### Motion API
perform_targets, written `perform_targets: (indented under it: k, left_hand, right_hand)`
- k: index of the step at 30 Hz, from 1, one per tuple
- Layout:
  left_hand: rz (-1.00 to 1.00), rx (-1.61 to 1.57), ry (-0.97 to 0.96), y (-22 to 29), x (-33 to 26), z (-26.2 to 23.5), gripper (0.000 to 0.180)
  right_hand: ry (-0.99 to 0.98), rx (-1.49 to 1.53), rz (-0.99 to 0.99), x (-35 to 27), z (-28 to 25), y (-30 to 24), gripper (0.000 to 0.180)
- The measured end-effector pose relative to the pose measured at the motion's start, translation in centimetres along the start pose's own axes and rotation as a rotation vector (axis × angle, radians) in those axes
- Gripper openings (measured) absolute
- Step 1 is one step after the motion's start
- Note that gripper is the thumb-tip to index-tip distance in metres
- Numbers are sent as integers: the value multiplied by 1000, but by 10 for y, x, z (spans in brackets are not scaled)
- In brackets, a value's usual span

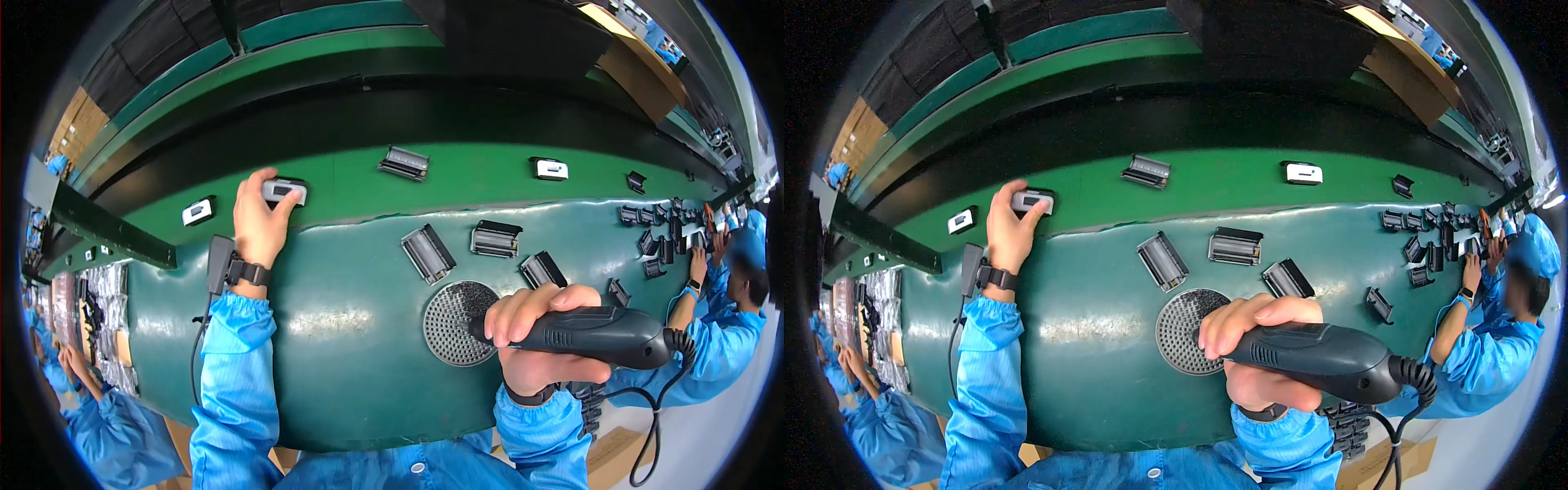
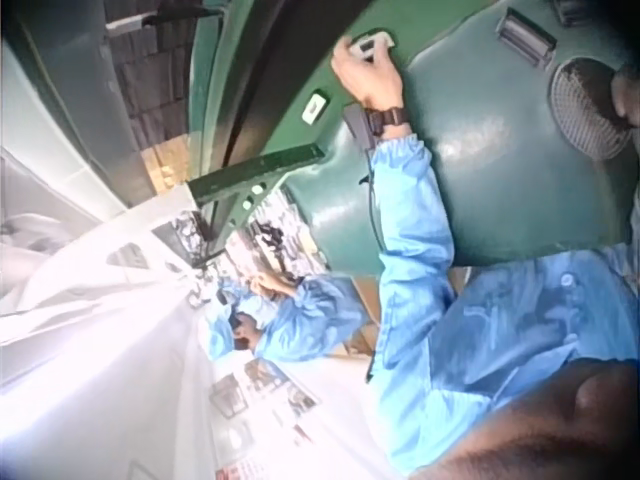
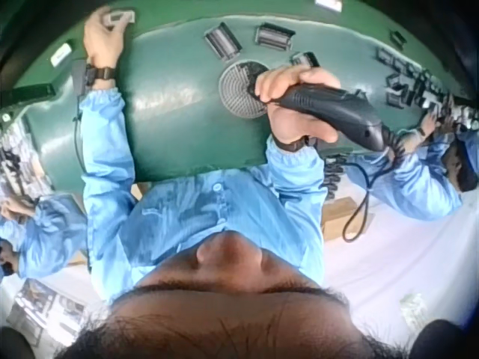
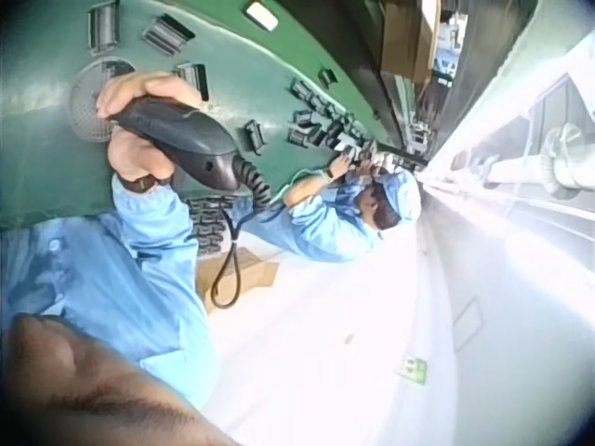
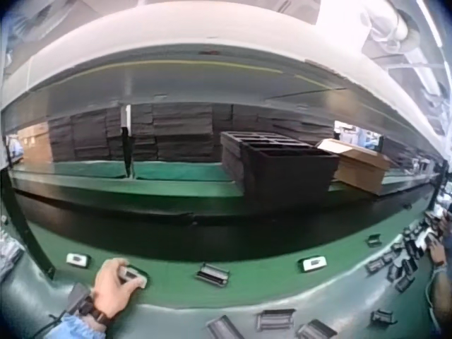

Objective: Assembling small plastic components using an electric screwdriver.

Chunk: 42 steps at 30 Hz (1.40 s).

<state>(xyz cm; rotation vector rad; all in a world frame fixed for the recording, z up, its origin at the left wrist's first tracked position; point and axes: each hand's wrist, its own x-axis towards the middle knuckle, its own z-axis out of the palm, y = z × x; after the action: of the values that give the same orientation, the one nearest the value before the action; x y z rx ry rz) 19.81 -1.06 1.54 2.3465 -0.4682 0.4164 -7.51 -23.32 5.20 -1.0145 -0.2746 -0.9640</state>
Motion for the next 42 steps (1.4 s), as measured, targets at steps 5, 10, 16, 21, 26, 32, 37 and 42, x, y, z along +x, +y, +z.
perform_targets:
  k: [5, 10, 16, 21, 26, 32, 37, 42]
  left_hand:
    - [495, -89, -277, 83, -49, -31, 55]
    - [794, -11, -515, 90, -160, -71, 43]
    - [890, -128, -590, 69, -166, -72, 25]
    - [736, -119, -538, 73, -163, -68, 25]
    - [737, -221, -545, 66, -168, -56, 24]
    - [646, -137, -501, 66, -164, -62, 26]
    - [621, -184, -630, 66, -173, -59, 34]
    - [527, -218, -804, 74, -171, -65, 46]
  right_hand:
    - [-39, -8, -52, -10, -14, -13, 82]
    - [-136, -105, -44, -20, 1, -30, 72]
    - [-118, -220, -161, -26, -2, -15, 67]
    - [-140, -259, -91, -24, -5, -8, 71]
    - [-155, -291, -49, -23, -7, -2, 74]
    - [-123, -289, -21, -22, -8, 0, 78]
    - [-77, -263, -20, -22, -6, 0, 73]
    - [-173, -289, -17, -19, -4, 6, 72]
